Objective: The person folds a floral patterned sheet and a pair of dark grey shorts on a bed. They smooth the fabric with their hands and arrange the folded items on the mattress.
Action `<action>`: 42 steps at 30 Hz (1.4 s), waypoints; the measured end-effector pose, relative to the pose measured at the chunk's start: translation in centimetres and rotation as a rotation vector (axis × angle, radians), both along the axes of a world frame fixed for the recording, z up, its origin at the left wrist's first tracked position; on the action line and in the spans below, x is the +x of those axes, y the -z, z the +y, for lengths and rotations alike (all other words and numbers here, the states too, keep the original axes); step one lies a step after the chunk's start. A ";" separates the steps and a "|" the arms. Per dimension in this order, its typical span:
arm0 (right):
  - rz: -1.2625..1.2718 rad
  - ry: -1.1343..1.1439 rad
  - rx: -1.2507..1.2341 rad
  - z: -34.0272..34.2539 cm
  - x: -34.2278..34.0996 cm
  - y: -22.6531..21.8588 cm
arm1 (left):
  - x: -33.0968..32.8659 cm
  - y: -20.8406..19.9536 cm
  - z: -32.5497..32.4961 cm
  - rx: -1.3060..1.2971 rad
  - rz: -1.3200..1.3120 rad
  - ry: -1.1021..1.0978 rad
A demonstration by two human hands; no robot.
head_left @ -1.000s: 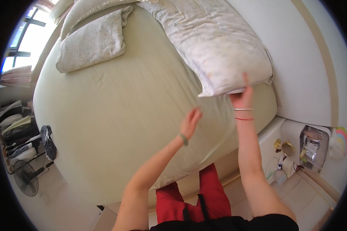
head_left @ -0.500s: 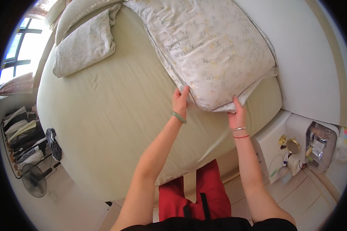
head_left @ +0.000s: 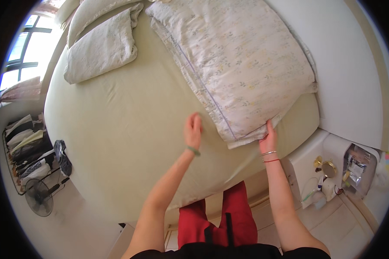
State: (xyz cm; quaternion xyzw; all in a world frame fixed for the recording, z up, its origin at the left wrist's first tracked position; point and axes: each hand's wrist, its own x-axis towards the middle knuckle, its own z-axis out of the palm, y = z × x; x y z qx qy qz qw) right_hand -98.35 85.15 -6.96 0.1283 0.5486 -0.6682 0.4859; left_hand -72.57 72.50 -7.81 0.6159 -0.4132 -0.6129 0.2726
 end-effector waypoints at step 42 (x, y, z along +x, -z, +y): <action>1.465 -1.114 -0.040 -1.7 6.4 2.5 | -5.0 1.5 8.5 -0.724 -0.657 1.361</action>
